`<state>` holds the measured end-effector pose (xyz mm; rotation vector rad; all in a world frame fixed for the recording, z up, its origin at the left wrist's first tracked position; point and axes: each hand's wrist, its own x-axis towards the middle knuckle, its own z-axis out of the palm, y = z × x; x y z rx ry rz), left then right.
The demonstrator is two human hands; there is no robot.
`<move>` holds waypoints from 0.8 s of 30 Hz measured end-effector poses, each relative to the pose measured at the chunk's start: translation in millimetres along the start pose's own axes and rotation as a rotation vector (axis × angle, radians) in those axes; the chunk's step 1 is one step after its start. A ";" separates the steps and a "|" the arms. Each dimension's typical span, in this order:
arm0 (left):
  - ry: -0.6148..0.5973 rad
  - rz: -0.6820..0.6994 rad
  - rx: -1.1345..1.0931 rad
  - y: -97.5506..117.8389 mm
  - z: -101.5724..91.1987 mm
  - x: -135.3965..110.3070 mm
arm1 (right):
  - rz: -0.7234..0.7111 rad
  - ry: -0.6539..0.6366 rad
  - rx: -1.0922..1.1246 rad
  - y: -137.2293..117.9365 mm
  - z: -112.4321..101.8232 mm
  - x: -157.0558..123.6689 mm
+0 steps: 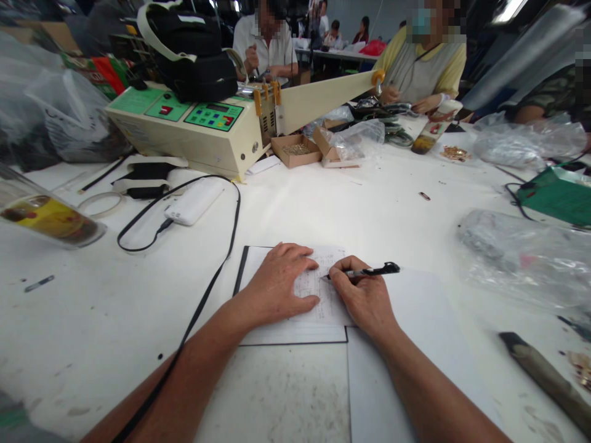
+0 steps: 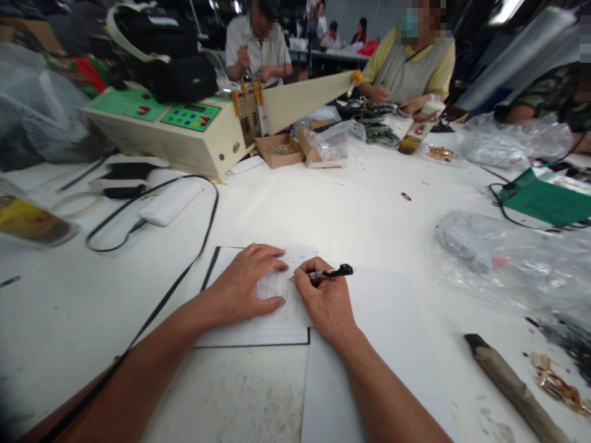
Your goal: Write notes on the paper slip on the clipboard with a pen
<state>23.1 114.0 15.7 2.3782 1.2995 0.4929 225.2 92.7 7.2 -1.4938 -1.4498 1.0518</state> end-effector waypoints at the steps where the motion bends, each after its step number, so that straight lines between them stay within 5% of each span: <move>1: -0.001 -0.001 0.000 0.2 -0.2 0.1 | 0.000 -0.001 -0.001 -0.3 -0.2 -0.2; 24: -0.003 -0.006 -0.005 1.0 -0.4 0.2 | -0.144 -0.056 -0.040 0.5 0.7 -3.6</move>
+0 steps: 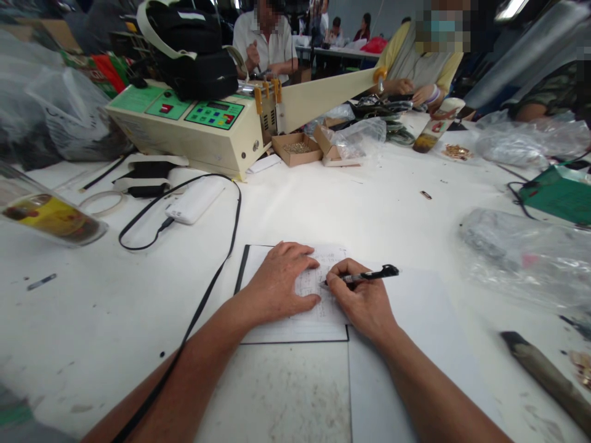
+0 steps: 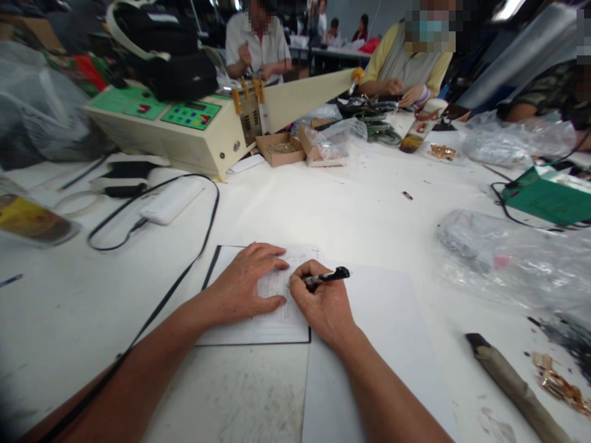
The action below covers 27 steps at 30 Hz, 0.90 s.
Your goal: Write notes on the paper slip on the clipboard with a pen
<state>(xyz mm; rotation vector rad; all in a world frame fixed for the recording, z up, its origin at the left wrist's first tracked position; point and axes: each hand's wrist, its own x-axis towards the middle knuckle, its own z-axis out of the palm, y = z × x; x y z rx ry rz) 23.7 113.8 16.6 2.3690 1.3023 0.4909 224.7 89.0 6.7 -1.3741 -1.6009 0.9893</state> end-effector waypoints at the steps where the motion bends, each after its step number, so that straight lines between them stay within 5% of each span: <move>1: -0.002 0.001 -0.001 -0.2 0.0 0.0 | 0.013 0.008 0.008 0.2 0.1 0.4; 27: 0.012 0.021 0.002 -3.0 2.0 -0.4 | 0.010 -0.054 0.001 0.4 -3.6 1.8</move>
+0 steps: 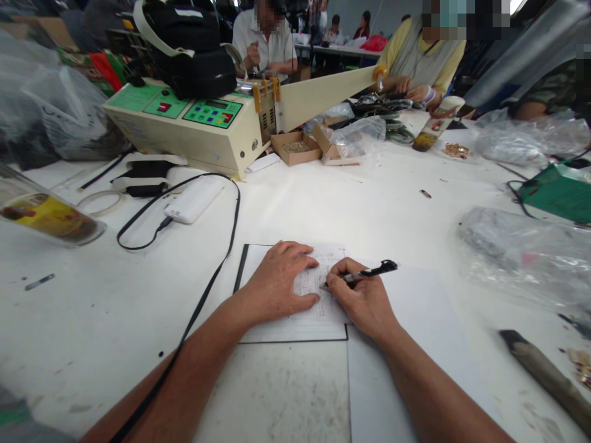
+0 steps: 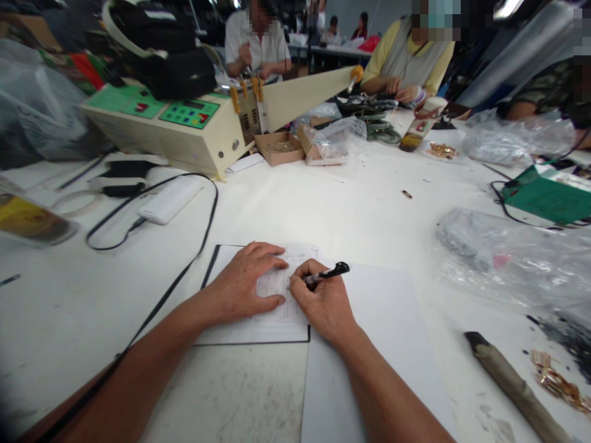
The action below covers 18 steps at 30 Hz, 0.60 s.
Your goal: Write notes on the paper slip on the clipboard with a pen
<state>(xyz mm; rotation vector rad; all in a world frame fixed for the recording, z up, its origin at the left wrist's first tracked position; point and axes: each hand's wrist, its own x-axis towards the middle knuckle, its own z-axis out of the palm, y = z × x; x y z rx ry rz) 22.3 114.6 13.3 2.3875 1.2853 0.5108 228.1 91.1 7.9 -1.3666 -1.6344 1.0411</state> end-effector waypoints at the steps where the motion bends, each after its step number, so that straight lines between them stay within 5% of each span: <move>1: 0.000 0.001 -0.002 0.2 -0.2 0.0 | 0.000 0.000 0.000 0.1 0.1 0.1; 18: -0.018 -0.010 0.000 2.0 -1.9 0.2 | 0.013 -0.005 0.006 -1.8 -0.5 -0.4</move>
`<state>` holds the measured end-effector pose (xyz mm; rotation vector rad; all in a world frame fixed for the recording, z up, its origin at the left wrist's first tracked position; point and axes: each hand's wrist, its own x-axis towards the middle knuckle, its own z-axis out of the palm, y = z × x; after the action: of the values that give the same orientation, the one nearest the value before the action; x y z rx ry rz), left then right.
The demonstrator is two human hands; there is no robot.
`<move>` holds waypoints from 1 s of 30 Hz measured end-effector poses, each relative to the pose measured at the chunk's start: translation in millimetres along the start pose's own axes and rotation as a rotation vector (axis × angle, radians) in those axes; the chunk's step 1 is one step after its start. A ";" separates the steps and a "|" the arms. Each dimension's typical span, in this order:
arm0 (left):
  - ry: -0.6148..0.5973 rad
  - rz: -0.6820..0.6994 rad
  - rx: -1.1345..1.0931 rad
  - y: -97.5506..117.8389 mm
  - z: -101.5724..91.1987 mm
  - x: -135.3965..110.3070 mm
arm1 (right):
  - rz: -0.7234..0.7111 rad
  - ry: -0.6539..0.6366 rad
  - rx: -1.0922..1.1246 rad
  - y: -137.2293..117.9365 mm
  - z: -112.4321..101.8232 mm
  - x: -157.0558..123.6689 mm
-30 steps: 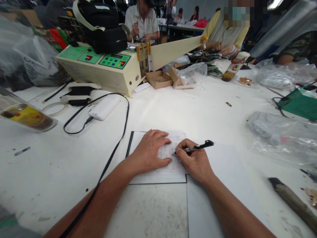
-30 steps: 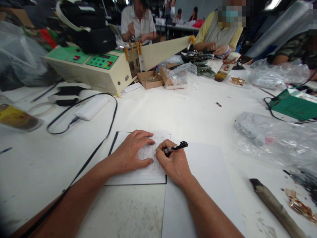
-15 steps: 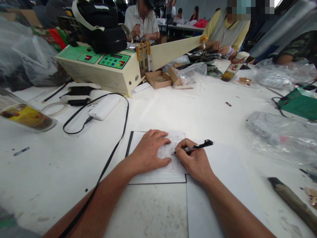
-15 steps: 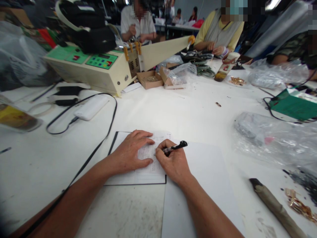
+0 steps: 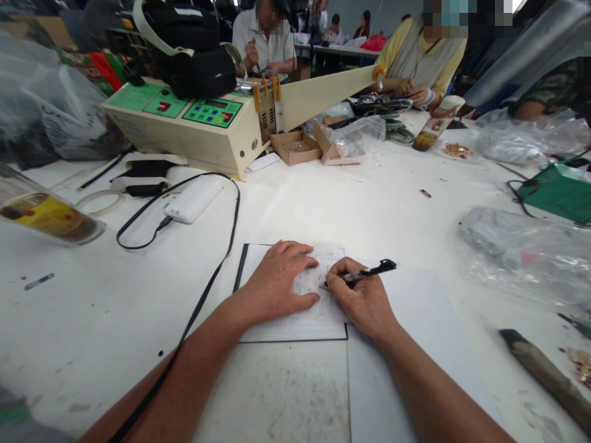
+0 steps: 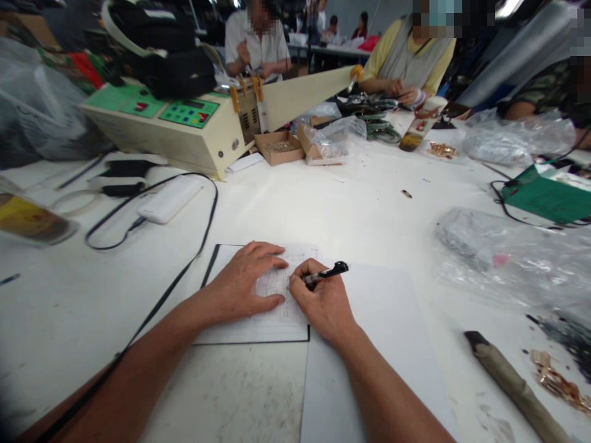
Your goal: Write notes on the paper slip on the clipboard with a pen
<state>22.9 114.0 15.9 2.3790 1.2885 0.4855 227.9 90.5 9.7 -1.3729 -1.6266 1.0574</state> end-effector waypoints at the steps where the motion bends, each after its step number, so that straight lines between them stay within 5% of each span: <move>1: 0.000 -0.001 0.001 0.0 0.1 0.1 | -0.003 0.001 -0.002 0.2 -0.1 0.1; 30: 0.017 0.019 0.006 -3.2 2.9 -0.1 | -0.007 0.015 -0.034 -0.2 0.9 1.7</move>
<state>22.0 115.0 11.9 2.3991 1.2767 0.5091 226.7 92.0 9.6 -1.3929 -1.6444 1.0173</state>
